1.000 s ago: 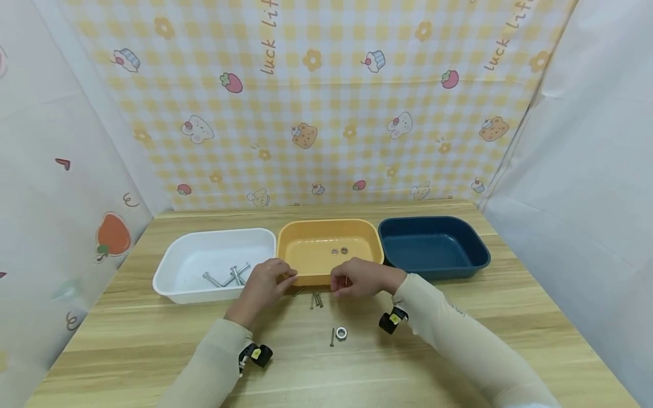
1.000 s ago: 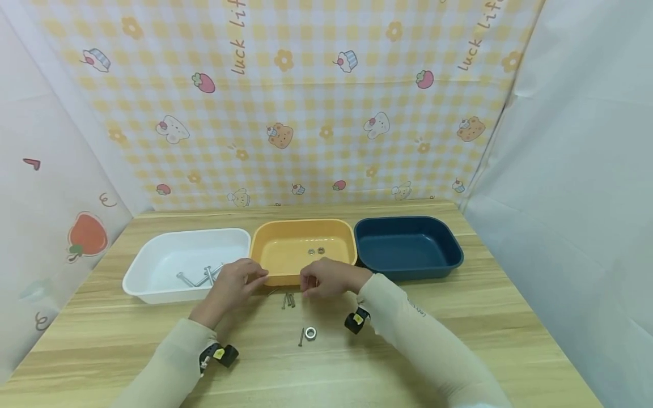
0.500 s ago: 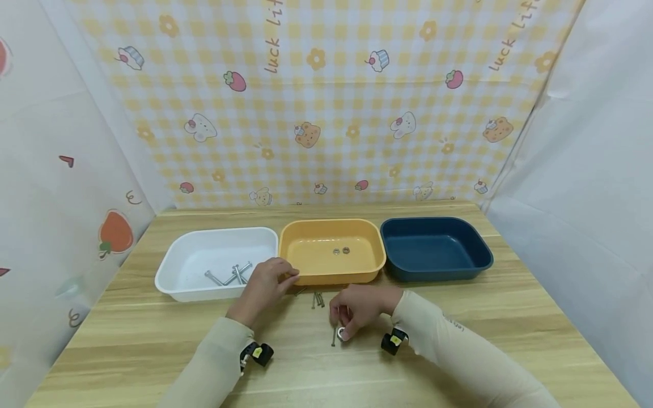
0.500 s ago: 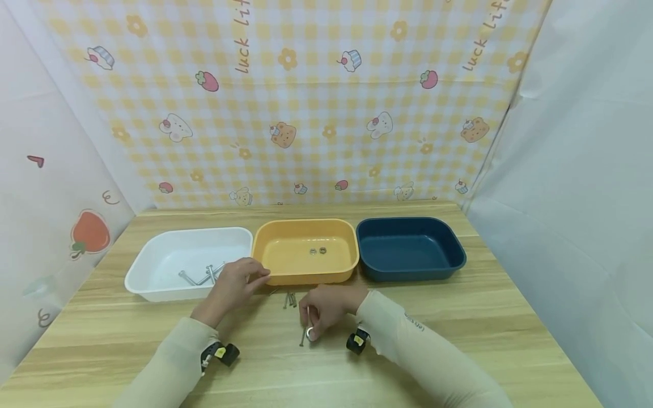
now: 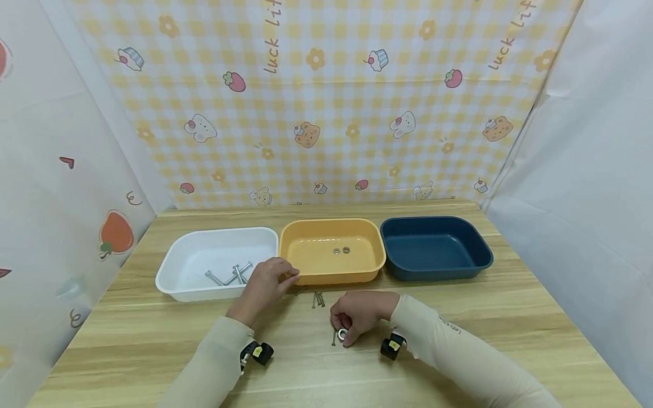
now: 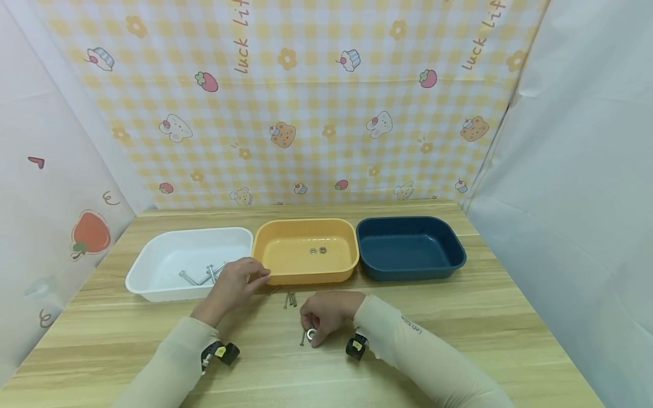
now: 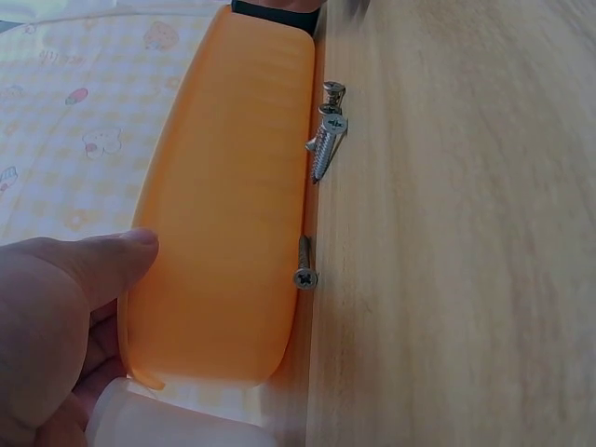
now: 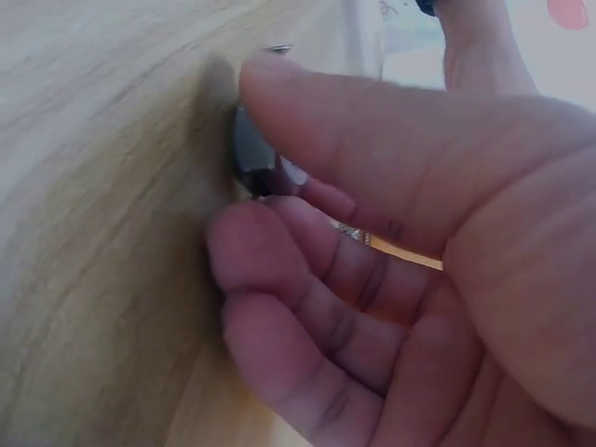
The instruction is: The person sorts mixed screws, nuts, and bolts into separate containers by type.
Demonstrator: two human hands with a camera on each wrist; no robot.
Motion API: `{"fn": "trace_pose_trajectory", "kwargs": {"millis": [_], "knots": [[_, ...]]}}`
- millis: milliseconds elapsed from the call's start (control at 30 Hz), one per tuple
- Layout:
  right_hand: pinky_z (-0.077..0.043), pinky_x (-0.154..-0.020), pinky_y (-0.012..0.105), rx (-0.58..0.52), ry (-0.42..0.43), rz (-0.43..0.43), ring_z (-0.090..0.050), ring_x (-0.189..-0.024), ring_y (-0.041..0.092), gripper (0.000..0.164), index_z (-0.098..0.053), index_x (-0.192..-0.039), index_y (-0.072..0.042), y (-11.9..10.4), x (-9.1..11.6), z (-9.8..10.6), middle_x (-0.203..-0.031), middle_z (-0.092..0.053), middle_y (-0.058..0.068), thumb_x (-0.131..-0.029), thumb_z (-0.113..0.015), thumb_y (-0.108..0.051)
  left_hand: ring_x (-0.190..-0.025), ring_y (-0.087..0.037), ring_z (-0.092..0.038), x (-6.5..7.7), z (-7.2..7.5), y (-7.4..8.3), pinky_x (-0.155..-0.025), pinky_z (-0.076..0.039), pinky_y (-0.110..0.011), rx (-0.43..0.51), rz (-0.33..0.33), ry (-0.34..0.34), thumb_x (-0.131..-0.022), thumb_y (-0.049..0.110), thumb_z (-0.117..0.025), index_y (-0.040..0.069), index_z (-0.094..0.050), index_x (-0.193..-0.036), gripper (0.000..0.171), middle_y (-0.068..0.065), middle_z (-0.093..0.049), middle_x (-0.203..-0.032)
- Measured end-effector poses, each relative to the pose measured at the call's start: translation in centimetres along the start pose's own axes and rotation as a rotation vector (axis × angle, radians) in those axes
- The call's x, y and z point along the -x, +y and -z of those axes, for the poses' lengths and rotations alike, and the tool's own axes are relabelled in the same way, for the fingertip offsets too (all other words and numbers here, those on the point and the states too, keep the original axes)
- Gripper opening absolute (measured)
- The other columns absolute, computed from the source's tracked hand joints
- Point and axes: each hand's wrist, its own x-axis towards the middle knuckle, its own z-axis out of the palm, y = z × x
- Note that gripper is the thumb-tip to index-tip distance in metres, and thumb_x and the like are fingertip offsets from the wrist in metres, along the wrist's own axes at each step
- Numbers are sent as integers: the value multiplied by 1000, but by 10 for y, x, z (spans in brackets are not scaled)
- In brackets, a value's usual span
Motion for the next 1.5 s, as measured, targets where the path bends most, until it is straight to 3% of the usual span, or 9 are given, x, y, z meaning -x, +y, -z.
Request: {"fn": "trace_pose_trajectory", "kwargs": {"millis": [500, 700, 833, 1033, 1267, 1500], "knots": [[-39, -53, 18, 146, 2, -29, -46, -58, 3, 11, -58, -82, -17, -11, -1, -1, -66, -51, -11, -87, -69, -17, -73, -14, -61, 1, -2, 0, -66, -51, -31, 2, 10, 13, -79, 6, -80, 10, -72, -80, 9, 1, -67, -80], [-41, -54, 16, 148, 35, 1, -47, -58, 0, 23, -58, -84, -19, -10, 0, -6, -65, -51, -13, -85, -76, -32, -74, -15, -62, 3, -3, -1, -66, -52, -30, 0, 5, 8, -78, 6, -81, 10, -72, -79, 10, 1, -67, -80], [-40, -53, 16, 171, 55, 34, -47, -57, 0, 21, -57, -81, -19, -6, -1, -7, -65, -51, -13, -84, -76, -29, -74, -14, -62, 3, -3, -3, -67, -52, -30, -1, 0, 9, -78, 6, -81, 10, -72, -79, 10, 1, -68, -81], [-43, -56, 16, 107, 65, 79, -48, -61, 0, 8, -59, -86, -17, 1, 1, 0, -70, -52, -13, -86, -68, -16, -74, -15, -62, 2, -3, -3, -67, -52, -30, 8, -1, 11, -79, 6, -80, 10, -72, -80, 10, 1, -68, -81], [-44, -56, 17, 16, 112, 100, -49, -62, 1, 12, -59, -88, -18, 4, 5, 13, -71, -53, -12, -83, -69, -15, -74, -14, -62, 2, -2, -3, -66, -52, -30, 9, 2, 8, -79, 7, -80, 10, -71, -79, 10, 1, -67, -81], [-44, -59, 18, -24, 179, 142, -48, -64, 1, 7, -60, -92, -14, 5, 6, 28, -72, -53, -11, -88, -58, -9, -74, -14, -62, 2, -3, -5, -67, -52, -29, 9, -2, 15, -78, 6, -81, 10, -71, -79, 10, 1, -68, -81]]}}
